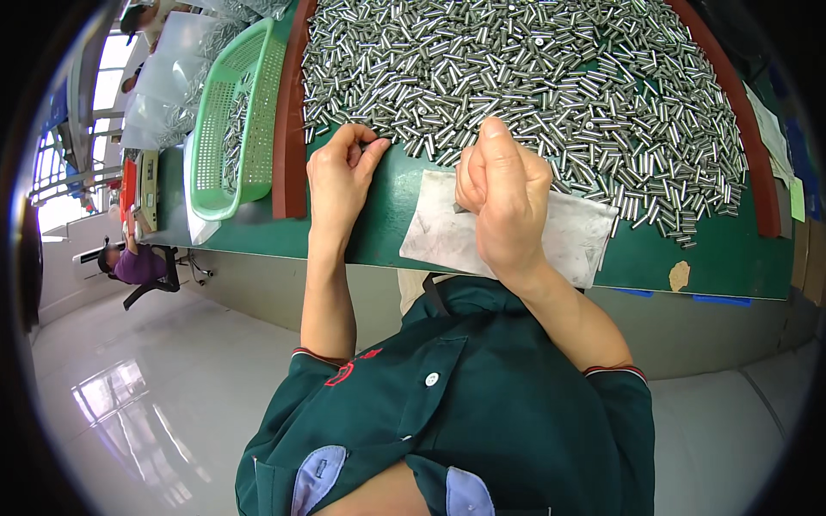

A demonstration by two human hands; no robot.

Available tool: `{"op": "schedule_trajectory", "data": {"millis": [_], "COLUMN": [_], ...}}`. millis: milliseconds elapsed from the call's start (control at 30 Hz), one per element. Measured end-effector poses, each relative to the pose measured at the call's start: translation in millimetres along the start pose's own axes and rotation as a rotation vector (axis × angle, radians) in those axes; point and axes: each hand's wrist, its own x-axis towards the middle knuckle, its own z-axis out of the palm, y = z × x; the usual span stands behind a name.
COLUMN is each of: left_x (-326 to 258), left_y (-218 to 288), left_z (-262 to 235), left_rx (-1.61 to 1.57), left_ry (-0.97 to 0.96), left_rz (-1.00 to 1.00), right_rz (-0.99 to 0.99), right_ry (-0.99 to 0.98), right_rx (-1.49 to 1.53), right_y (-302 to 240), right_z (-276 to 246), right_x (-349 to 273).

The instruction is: Inspecting and cleaning small metal components on a workbench using tweezers.

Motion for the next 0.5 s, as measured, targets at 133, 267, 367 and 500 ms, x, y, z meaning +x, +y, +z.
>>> {"op": "schedule_trajectory", "data": {"millis": [133, 267, 367, 500], "left_x": [-4, -12, -17, -18], "left_y": [5, -1, -3, -1], "left_z": [-3, -5, -7, -7], "left_rx": [-0.107, -1.213, -1.507, -1.449], "left_ry": [-0.018, -0.221, -0.305, -0.299], "left_rz": [-0.02, -0.392, -0.47, -0.456], "right_rz": [0.014, 0.009, 0.025, 0.028], "right_ry": [-0.033, -0.015, -0.034, -0.026], "right_rx": [-0.066, -0.077, -0.072, -0.072], "right_y": [-2, 0, -3, -2], "right_z": [1, -3, 0, 1], "right_x": [0, 1, 0, 0]}}
